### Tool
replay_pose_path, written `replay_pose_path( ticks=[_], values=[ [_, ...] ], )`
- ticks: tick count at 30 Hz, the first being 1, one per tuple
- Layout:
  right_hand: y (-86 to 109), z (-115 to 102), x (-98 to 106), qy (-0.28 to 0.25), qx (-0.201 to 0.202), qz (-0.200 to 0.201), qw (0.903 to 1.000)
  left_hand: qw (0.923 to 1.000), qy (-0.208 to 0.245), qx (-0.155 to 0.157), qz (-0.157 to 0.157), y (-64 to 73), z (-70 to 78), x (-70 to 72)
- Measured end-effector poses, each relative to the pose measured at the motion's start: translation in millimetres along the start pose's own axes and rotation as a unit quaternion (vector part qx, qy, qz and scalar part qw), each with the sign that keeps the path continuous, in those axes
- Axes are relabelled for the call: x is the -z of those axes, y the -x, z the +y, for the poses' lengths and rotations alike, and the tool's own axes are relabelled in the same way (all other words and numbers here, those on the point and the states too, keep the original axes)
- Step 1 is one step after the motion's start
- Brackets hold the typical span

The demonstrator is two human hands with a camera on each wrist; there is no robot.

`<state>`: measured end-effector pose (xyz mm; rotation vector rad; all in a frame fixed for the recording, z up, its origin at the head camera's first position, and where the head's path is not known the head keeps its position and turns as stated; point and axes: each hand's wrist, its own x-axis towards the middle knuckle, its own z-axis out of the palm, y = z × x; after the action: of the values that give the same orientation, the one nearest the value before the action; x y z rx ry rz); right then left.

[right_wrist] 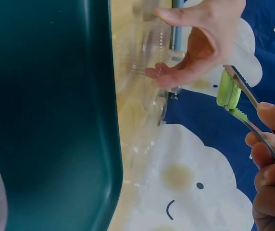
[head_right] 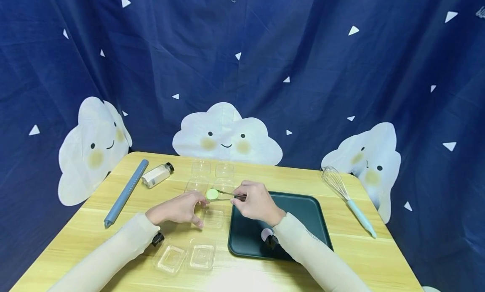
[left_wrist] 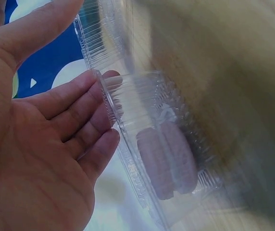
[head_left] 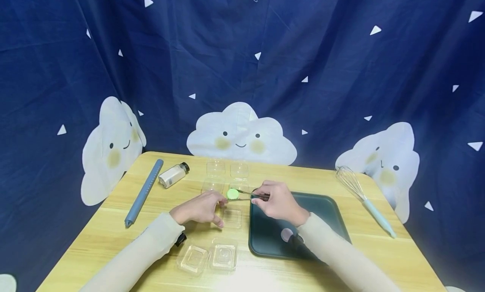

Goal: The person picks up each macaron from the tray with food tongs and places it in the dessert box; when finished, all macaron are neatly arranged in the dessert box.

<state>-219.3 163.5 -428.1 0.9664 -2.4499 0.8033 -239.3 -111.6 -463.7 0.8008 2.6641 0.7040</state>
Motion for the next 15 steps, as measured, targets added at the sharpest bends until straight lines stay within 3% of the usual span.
replay_pose_path(
  ticks=[15],
  values=[
    [5.2,1,-17,0.039,0.007,-0.084,0.9956,1.0,-0.006,0.001,0.003,-1.1,-0.2,-1.1]
  ],
)
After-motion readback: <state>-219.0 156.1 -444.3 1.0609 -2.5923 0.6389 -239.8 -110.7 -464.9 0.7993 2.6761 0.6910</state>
